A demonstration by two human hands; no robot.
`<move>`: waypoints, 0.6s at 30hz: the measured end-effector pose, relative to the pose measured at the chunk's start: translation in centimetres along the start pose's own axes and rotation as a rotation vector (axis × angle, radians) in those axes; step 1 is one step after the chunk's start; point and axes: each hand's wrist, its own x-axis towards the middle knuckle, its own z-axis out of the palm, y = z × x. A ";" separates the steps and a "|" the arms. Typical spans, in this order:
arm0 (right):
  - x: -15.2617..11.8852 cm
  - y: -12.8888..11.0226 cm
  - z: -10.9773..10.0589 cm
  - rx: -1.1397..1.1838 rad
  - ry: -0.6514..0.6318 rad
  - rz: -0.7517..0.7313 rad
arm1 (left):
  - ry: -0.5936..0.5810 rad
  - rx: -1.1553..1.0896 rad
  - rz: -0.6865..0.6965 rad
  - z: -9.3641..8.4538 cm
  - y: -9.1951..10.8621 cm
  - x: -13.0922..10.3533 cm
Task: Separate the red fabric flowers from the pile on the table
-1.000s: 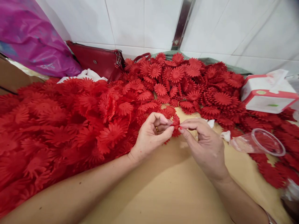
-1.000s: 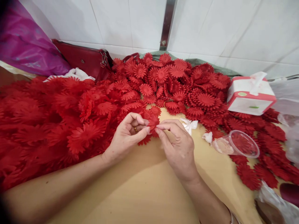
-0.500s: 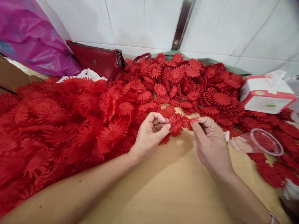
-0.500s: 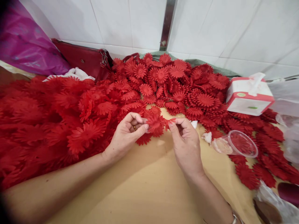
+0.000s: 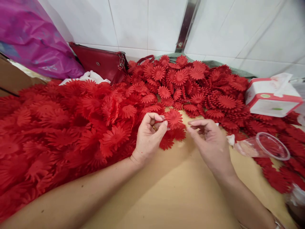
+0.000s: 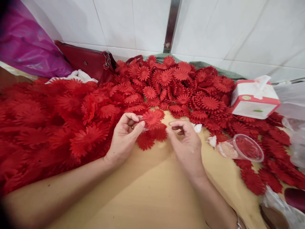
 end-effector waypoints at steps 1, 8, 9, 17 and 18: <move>-0.2 -0.3 0.2 -0.036 -0.036 -0.027 | -0.005 -0.005 0.006 0.0 0.0 0.0; -0.9 -2.0 0.5 -0.124 -0.005 -0.330 | -0.144 -0.050 -0.074 0.2 0.3 -0.3; -0.9 -2.0 0.5 -0.156 -0.020 -0.357 | -0.170 -0.058 -0.091 0.2 0.3 -0.4; -0.7 -1.7 0.1 -0.223 -0.054 -0.397 | -0.281 -0.101 -0.156 0.0 -0.1 -0.4; -0.6 -1.8 0.1 -0.222 -0.057 -0.401 | -0.290 -0.105 -0.155 -0.1 -0.2 -0.4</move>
